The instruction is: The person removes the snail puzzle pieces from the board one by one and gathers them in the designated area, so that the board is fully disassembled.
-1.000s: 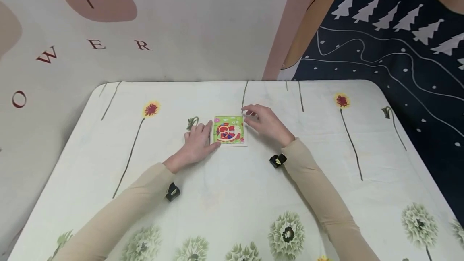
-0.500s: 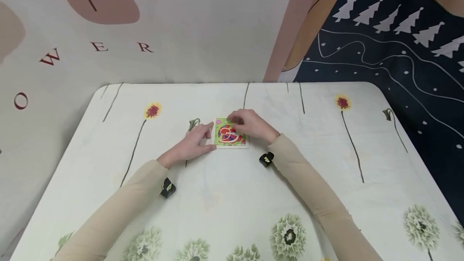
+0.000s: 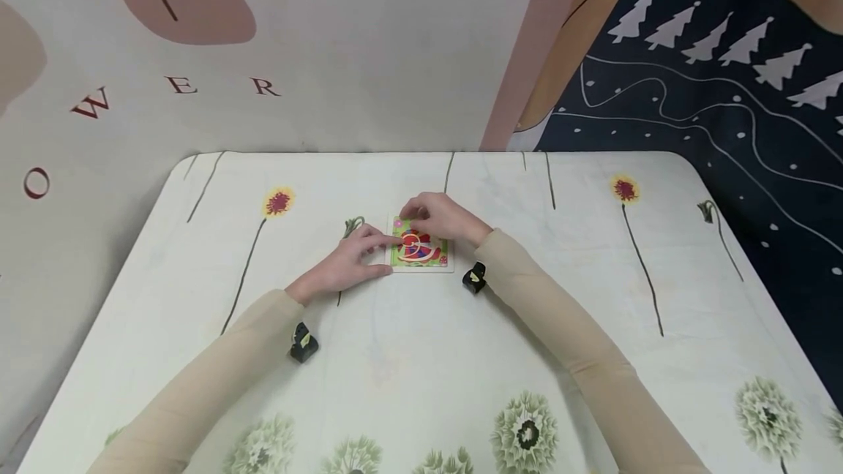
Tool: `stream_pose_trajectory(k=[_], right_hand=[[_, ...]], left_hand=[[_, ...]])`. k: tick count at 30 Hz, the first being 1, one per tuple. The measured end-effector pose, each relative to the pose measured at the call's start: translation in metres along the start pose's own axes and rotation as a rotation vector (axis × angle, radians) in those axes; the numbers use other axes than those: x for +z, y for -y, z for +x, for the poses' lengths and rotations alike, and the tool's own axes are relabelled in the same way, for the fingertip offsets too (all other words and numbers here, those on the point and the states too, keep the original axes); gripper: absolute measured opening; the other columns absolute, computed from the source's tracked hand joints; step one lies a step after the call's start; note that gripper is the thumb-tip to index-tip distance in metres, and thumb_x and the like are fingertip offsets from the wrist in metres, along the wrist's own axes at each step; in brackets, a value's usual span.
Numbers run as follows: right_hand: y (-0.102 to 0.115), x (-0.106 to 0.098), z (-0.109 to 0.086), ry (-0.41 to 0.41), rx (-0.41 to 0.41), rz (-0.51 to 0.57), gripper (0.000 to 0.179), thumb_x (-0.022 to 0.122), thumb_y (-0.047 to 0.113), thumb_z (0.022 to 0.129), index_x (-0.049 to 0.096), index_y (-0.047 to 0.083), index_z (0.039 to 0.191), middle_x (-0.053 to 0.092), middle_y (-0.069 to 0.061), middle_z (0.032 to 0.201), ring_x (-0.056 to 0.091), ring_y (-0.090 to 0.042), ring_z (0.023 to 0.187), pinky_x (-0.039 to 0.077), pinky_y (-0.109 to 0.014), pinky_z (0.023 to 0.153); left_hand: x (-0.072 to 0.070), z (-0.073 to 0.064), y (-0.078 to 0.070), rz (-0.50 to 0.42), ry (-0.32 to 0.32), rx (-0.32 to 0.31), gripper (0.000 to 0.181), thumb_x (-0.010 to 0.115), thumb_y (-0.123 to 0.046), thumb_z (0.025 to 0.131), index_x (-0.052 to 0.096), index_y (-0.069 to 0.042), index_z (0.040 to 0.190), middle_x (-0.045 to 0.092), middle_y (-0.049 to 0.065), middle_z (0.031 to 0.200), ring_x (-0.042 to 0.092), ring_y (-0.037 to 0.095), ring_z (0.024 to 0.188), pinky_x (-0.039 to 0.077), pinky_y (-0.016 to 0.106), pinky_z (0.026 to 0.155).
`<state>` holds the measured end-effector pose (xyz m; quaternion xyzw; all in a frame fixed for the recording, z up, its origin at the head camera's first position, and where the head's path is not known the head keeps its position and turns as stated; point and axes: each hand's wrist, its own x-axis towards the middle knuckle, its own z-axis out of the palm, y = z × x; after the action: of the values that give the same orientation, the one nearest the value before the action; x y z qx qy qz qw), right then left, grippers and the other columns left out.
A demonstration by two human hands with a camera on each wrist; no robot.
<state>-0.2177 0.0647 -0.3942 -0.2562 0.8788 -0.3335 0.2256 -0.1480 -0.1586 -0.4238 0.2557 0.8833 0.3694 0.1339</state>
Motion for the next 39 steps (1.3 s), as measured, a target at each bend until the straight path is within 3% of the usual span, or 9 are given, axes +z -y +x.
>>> stream_pose_trajectory(k=[5, 16, 25, 34, 39], right_hand=[[-0.003, 0.001, 0.008, 0.015, 0.008, 0.002, 0.029, 0.06, 0.006, 0.096, 0.066, 0.006, 0.124, 0.064, -0.012, 0.126, 0.061, -0.025, 0.114, 0.048, -0.037, 0.101], [0.0, 0.003, 0.015, 0.026, 0.036, 0.004, 0.024, 0.06, 0.01, 0.096, 0.067, 0.01, 0.12, 0.064, -0.01, 0.113, 0.057, -0.02, 0.096, 0.046, -0.03, 0.085], [0.006, 0.007, 0.015, 0.0, 0.037, 0.029, 0.024, 0.059, 0.013, 0.099, 0.067, 0.005, 0.12, 0.067, -0.011, 0.124, 0.063, -0.025, 0.111, 0.049, -0.037, 0.099], [-0.003, 0.01, 0.018, 0.01, 0.053, 0.121, 0.025, 0.059, 0.015, 0.099, 0.067, 0.007, 0.122, 0.067, -0.01, 0.12, 0.059, -0.019, 0.099, 0.046, -0.03, 0.088], [-0.006, 0.009, 0.019, 0.022, 0.041, 0.12, 0.026, 0.056, 0.009, 0.099, 0.065, 0.005, 0.123, 0.063, -0.012, 0.123, 0.057, -0.021, 0.103, 0.045, -0.033, 0.092]], left_hand=[[-0.001, 0.0, -0.001, -0.009, 0.01, -0.007, 0.045, 0.073, -0.015, 0.09, 0.063, -0.009, 0.134, 0.053, 0.016, 0.121, 0.047, 0.029, 0.114, 0.036, 0.044, 0.097], [0.0, 0.002, 0.002, 0.0, 0.008, 0.009, 0.045, 0.074, -0.016, 0.089, 0.065, -0.01, 0.133, 0.054, 0.016, 0.119, 0.048, 0.028, 0.111, 0.035, 0.039, 0.094], [0.0, 0.001, 0.001, 0.006, 0.006, 0.004, 0.046, 0.074, -0.014, 0.089, 0.064, -0.01, 0.133, 0.054, 0.016, 0.12, 0.048, 0.028, 0.112, 0.036, 0.041, 0.095], [-0.001, 0.0, -0.001, -0.003, 0.013, 0.0, 0.046, 0.074, -0.015, 0.089, 0.064, -0.01, 0.133, 0.054, 0.016, 0.121, 0.047, 0.028, 0.112, 0.036, 0.042, 0.095], [-0.001, 0.001, 0.0, 0.008, 0.011, 0.006, 0.045, 0.073, -0.015, 0.09, 0.064, -0.01, 0.133, 0.054, 0.016, 0.12, 0.047, 0.028, 0.112, 0.036, 0.043, 0.096]])
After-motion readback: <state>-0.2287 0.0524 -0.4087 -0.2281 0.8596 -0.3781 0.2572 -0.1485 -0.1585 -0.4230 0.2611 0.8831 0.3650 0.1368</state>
